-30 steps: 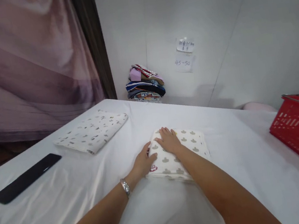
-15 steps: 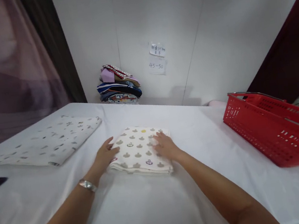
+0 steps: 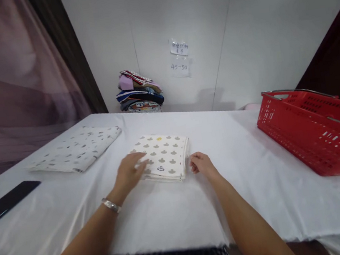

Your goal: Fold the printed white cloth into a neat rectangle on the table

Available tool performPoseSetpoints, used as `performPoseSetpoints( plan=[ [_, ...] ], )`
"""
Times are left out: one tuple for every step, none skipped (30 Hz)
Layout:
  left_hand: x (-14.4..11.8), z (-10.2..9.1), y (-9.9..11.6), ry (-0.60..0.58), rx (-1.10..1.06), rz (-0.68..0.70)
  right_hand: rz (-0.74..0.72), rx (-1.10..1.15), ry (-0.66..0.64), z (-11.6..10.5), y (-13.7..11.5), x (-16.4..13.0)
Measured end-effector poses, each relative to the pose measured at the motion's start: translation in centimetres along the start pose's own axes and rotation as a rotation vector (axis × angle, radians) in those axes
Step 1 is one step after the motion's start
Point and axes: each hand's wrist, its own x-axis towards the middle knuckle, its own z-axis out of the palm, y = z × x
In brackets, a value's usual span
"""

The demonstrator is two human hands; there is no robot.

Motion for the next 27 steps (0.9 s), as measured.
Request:
performPoseSetpoints(
  plan=[
    [-0.4,0.5,1.4,-0.074,-0.031,0.092,0.023,-0.020,-0.036,0.1,0.0,-0.3],
    [-0.7,1.1,2.8,-0.143,-0.059,0.168,0.046,-0.045,-0.076,0.3,0.0,-0.5],
    [-1.0,1.7,3.9,-0.196,-0.082,0.222,0.065,-0.069,-0.117,0.5,0.1,-0.7],
    [-1.1,2.2,4.9,-0.238,-0.101,0.258,0.080,-0.089,-0.156,0.6,0.1,-0.9],
    [-1.1,2.7,5.6,-0.272,-0.112,0.276,0.092,-0.102,-0.191,0.7,0.2,-1.0],
    [-1.1,3.1,6.1,-0.297,-0.122,0.287,0.100,-0.108,-0.217,0.8,0.2,-1.1],
    [-0.9,3.4,6.4,-0.320,-0.128,0.295,0.107,-0.107,-0.238,0.8,0.2,-1.2],
    [-0.7,3.8,6.6,-0.343,-0.132,0.302,0.114,-0.105,-0.253,0.8,0.2,-1.3],
    [-0.5,4.0,6.8,-0.366,-0.133,0.310,0.121,-0.104,-0.263,0.7,0.1,-1.3],
    [-0.3,4.3,6.9,-0.391,-0.129,0.319,0.128,-0.107,-0.272,0.6,0.0,-1.4],
    [-0.1,4.5,7.0,-0.409,-0.122,0.324,0.133,-0.112,-0.280,0.5,0.0,-1.5],
    [0.1,4.7,7.1,-0.419,-0.114,0.326,0.135,-0.117,-0.288,0.5,0.0,-1.5],
    [0.1,4.9,7.2,-0.421,-0.106,0.326,0.133,-0.121,-0.294,0.4,0.0,-1.5],
    [0.1,5.1,7.3,-0.416,-0.103,0.324,0.130,-0.123,-0.299,0.4,0.0,-1.5],
    [0.1,5.3,7.3,-0.405,-0.104,0.321,0.128,-0.121,-0.305,0.4,0.1,-1.5],
    [0.0,5.4,7.4,-0.394,-0.109,0.316,0.127,-0.118,-0.309,0.4,0.2,-1.4],
    [-0.1,5.5,7.4,-0.382,-0.115,0.311,0.128,-0.113,-0.313,0.5,0.4,-1.4],
    [-0.2,5.6,7.4,-0.371,-0.122,0.303,0.131,-0.105,-0.318,0.5,0.5,-1.3],
    [-0.3,5.6,7.3,-0.361,-0.130,0.293,0.133,-0.095,-0.325,0.5,0.6,-1.2],
    [-0.3,5.6,7.3,-0.354,-0.139,0.281,0.134,-0.082,-0.333,0.5,0.7,-1.2],
    [-0.4,5.6,7.3,-0.350,-0.149,0.270,0.132,-0.065,-0.345,0.5,0.7,-1.2],
    [-0.4,5.5,7.3,-0.349,-0.159,0.260,0.130,-0.049,-0.356,0.5,0.6,-1.3],
    [-0.4,5.5,7.3,-0.351,-0.167,0.253,0.134,-0.037,-0.366,0.5,0.5,-1.3],
    [-0.4,5.5,7.2,-0.352,-0.172,0.251,0.140,-0.027,-0.374,0.4,0.4,-1.4],
    [-0.5,5.4,7.3,-0.352,-0.173,0.253,0.149,-0.021,-0.384,0.4,0.3,-1.4],
    [-0.5,5.4,7.3,-0.353,-0.171,0.261,0.158,-0.017,-0.392,0.3,0.2,-1.5],
    [-0.6,5.4,7.3,-0.353,-0.167,0.271,0.167,-0.013,-0.401,0.3,0.2,-1.5]
  ],
)
